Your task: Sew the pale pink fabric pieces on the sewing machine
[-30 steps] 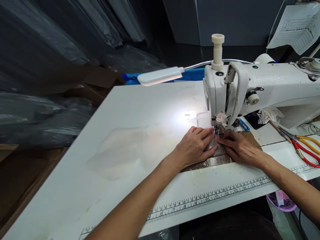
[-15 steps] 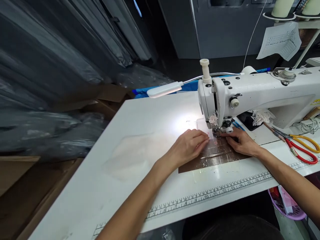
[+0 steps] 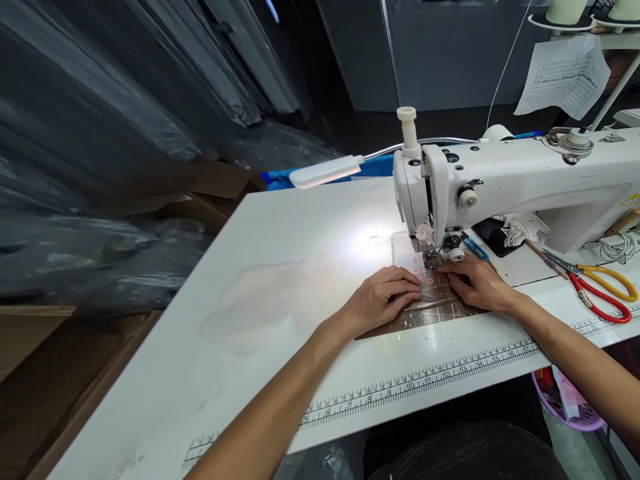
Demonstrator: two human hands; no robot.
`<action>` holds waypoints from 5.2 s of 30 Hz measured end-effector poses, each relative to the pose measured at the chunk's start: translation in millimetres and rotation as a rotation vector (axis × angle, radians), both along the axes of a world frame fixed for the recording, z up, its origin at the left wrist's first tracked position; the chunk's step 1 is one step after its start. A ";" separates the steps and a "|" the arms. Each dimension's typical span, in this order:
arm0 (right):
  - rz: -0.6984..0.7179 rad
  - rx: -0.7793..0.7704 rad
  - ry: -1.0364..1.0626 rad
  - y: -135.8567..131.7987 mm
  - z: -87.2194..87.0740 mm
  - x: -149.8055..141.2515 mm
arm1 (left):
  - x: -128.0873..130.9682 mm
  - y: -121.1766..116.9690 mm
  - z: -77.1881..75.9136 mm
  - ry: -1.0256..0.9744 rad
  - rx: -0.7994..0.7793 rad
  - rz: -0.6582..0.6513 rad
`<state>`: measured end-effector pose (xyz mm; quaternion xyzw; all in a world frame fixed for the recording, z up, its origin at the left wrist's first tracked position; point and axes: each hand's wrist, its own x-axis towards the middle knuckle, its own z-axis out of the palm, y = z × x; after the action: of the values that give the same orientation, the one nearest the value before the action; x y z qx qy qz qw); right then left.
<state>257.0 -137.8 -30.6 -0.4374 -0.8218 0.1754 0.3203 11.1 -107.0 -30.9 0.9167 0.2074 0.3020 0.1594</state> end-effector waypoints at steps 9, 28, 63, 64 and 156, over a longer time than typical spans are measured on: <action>0.040 0.013 -0.122 -1.4 -2.1 -0.2 | 6.5 -6.1 3.0 -0.116 0.137 0.063; 0.067 0.087 -0.230 -3.7 -4.2 -3.8 | 9.4 -4.6 -0.9 0.062 0.360 0.019; 0.064 0.042 -0.342 -3.4 5.6 -13.0 | 5.4 -1.8 10.0 0.253 0.302 0.035; 0.072 0.044 -0.332 -3.9 6.1 -12.7 | 5.1 -1.6 9.9 0.265 0.298 0.039; -0.138 0.013 -0.180 1.8 -9.4 -1.2 | 7.7 143.7 24.7 0.235 -0.180 0.665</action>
<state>255.8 -136.0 -40.0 -0.5048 -0.8163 0.1074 0.2593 18.8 36.6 -6.2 0.8097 0.5371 0.2104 0.1078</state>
